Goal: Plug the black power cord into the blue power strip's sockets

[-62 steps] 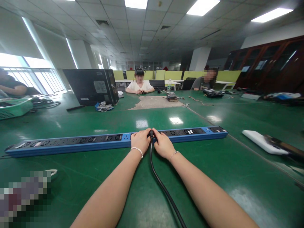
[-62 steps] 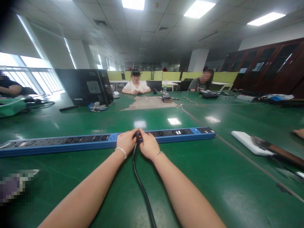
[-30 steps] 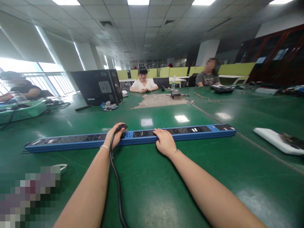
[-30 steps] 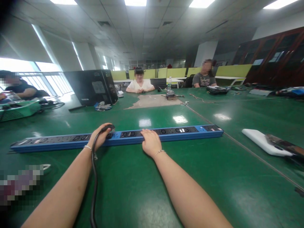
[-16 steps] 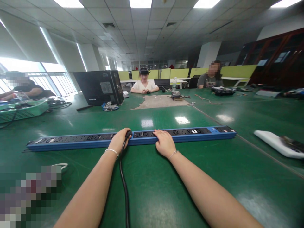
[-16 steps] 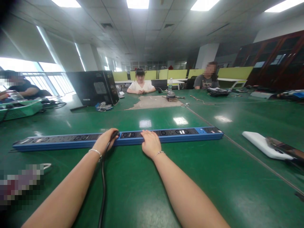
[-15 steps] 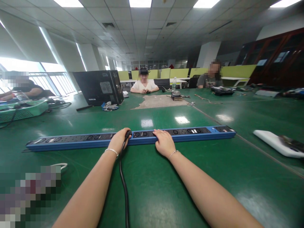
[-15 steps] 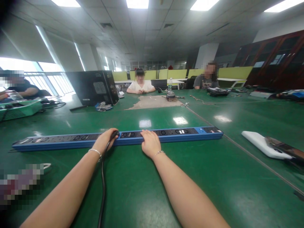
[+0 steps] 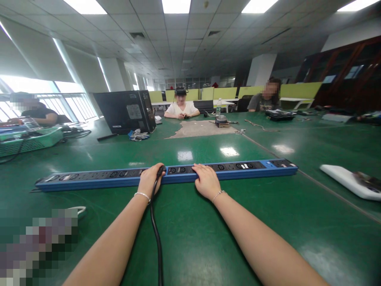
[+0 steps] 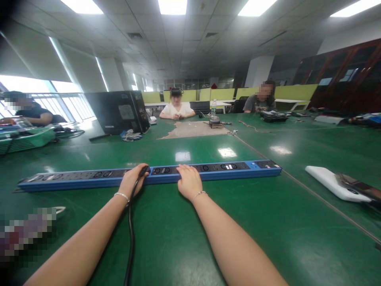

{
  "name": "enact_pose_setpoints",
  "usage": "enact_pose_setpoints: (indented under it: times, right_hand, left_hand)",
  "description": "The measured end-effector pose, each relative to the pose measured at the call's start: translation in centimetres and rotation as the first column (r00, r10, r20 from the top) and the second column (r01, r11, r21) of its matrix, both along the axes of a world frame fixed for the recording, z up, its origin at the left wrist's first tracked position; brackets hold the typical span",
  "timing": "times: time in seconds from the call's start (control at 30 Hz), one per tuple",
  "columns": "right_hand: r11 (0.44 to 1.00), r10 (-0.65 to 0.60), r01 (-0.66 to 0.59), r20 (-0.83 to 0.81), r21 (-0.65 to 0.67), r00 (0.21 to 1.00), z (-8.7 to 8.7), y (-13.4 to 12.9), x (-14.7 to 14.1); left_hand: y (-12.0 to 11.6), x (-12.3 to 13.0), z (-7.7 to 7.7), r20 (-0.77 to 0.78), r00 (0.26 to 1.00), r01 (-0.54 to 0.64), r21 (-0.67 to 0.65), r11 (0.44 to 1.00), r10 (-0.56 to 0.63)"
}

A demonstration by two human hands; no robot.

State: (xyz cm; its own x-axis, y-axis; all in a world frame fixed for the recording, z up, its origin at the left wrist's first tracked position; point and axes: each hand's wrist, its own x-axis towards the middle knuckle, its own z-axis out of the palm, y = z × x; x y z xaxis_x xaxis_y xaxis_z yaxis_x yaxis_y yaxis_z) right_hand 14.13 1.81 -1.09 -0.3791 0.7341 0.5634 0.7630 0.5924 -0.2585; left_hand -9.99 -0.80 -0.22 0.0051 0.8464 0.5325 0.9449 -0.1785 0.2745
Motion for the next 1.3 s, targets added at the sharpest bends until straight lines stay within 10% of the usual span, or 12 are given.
enact_pose_setpoints:
  times: [0.23,0.57,1.3]
  right_hand:
    - [1.000,0.021,-0.021,0.007,0.002,1.000,-0.1,0.2,0.2]
    - [1.000,0.011,-0.011,0.014,0.020,1.000,-0.1,0.2,0.2]
    - [0.999,-0.002,0.001,0.031,0.042,1.000,0.0,0.2,0.1]
  left_hand:
    - [-0.8,-1.9,2.4,0.351,0.923,-0.250,0.226,0.942,0.161]
    - [-2.3,-12.0,1.3,0.294,0.928,-0.240,0.006,0.971,0.228]
    - [-2.8,-10.6,1.2,-0.072,0.970,-0.239,-0.086,0.967,0.233]
